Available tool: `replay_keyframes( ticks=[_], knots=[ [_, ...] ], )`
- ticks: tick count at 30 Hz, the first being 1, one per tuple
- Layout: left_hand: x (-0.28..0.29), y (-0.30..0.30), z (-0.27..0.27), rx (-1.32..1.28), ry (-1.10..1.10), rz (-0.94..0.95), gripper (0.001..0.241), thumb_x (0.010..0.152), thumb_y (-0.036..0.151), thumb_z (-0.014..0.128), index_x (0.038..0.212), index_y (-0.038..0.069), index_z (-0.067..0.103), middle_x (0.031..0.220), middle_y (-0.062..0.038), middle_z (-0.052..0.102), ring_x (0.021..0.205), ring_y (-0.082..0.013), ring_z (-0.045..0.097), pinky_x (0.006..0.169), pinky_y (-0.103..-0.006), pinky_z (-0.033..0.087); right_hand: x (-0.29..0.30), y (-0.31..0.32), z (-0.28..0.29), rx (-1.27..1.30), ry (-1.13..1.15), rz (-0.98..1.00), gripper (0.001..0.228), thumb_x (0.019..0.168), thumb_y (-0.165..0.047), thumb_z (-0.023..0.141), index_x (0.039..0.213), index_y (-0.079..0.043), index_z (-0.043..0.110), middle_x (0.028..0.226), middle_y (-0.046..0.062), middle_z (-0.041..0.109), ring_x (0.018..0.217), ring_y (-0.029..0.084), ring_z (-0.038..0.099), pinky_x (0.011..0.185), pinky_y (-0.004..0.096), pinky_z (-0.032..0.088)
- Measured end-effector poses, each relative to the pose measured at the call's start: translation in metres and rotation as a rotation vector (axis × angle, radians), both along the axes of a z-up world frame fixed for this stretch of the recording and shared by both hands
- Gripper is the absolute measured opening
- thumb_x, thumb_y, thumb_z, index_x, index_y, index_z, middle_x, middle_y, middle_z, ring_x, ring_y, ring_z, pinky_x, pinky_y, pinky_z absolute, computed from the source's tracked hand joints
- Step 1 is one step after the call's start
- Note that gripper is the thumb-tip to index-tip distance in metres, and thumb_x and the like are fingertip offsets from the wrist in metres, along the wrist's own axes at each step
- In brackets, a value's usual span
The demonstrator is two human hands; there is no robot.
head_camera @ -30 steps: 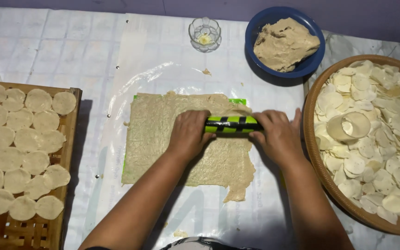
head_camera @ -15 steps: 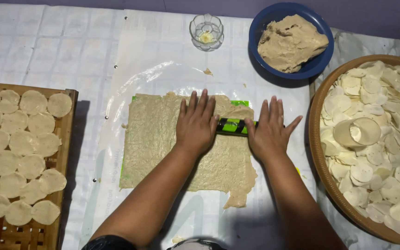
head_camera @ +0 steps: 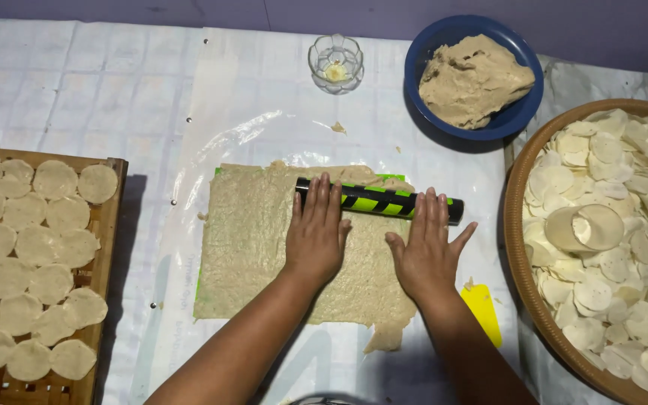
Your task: Rolling out dough on a sheet and cutting it into small circular discs using a mold.
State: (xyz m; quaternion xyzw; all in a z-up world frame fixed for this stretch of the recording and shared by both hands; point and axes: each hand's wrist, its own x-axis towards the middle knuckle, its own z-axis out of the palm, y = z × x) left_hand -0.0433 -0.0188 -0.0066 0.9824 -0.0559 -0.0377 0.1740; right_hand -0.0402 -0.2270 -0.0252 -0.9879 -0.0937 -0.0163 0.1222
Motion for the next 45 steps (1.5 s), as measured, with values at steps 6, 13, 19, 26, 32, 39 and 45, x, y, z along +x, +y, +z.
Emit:
replay_keyframes(
  ticks=[6, 13, 19, 26, 32, 39, 45],
  knots=[
    [0.054, 0.014, 0.012, 0.065, -0.015, -0.052, 0.085, 0.101, 0.071, 0.019, 0.159, 0.009, 0.027, 0.159, -0.020, 0.037, 0.151, -0.0348, 0.029, 0.126, -0.0502, 0.011, 0.074, -0.008, 0.010, -0.142, 0.202, 0.041, 0.090, 0.102, -0.075, 0.017, 0.161, -0.007, 0.021, 0.164, 0.018, 0.031, 0.156, 0.030, 0.020, 0.114, 0.077, -0.007],
    [0.140, 0.041, -0.020, 0.122, 0.014, -0.185, 0.072, 0.082, 0.075, 0.063, 0.126, 0.020, 0.047, 0.120, -0.006, 0.056, 0.120, -0.0285, 0.054, 0.108, -0.0455, 0.038, 0.156, -0.020, 0.042, -0.186, 0.492, 0.143, 0.088, 0.096, -0.068, 0.048, 0.160, -0.008, 0.032, 0.153, 0.017, 0.047, 0.144, 0.033, 0.044, 0.116, 0.063, 0.025],
    [0.134, 0.059, 0.031, 0.061, -0.135, -0.184, 0.063, 0.079, 0.058, 0.078, 0.127, 0.028, 0.050, 0.120, 0.001, 0.056, 0.125, -0.0220, 0.053, 0.115, -0.0466, 0.032, 0.127, -0.020, 0.095, -0.082, 0.270, 0.221, 0.056, 0.086, -0.029, 0.072, 0.139, -0.017, 0.056, 0.119, 0.010, 0.068, 0.118, 0.034, 0.066, 0.098, 0.052, 0.051],
    [0.008, 0.055, 0.012, 0.013, -0.184, -0.121, 0.062, 0.083, 0.045, 0.077, 0.136, 0.023, 0.055, 0.121, -0.008, 0.062, 0.124, -0.0300, 0.056, 0.114, -0.0504, 0.036, 0.020, -0.012, 0.048, -0.088, 0.096, 0.297, 0.055, 0.091, -0.027, 0.066, 0.143, -0.017, 0.051, 0.127, 0.009, 0.059, 0.127, 0.033, 0.056, 0.114, 0.057, 0.032],
    [-0.022, 0.039, 0.001, -0.040, -0.314, -0.100, 0.065, 0.099, 0.045, 0.055, 0.153, 0.009, 0.045, 0.149, -0.020, 0.051, 0.143, -0.0390, 0.042, 0.118, -0.0547, 0.030, -0.015, 0.009, 0.028, -0.077, 0.154, 0.169, 0.071, 0.102, -0.048, 0.040, 0.158, -0.004, 0.029, 0.160, 0.022, 0.036, 0.154, 0.037, 0.022, 0.114, 0.074, -0.012],
    [0.092, 0.029, 0.036, 0.118, 0.059, 0.016, 0.070, 0.106, 0.054, 0.013, 0.164, 0.016, 0.022, 0.172, -0.012, 0.015, 0.159, -0.0283, 0.007, 0.126, -0.0521, -0.005, 0.106, 0.020, 0.030, -0.073, 0.073, 0.111, 0.069, 0.108, -0.059, 0.021, 0.165, -0.020, 0.023, 0.174, 0.016, 0.007, 0.161, 0.031, 0.000, 0.120, 0.068, -0.015],
    [0.086, 0.026, 0.040, 0.102, 0.076, 0.070, 0.066, 0.107, 0.046, 0.018, 0.165, 0.014, 0.019, 0.173, -0.013, 0.011, 0.160, -0.0281, 0.002, 0.124, -0.0538, -0.009, 0.106, 0.020, 0.031, -0.044, 0.053, 0.098, 0.076, 0.108, -0.063, 0.017, 0.166, -0.014, 0.020, 0.174, 0.017, 0.003, 0.161, 0.029, -0.003, 0.119, 0.066, -0.017]
  ],
)
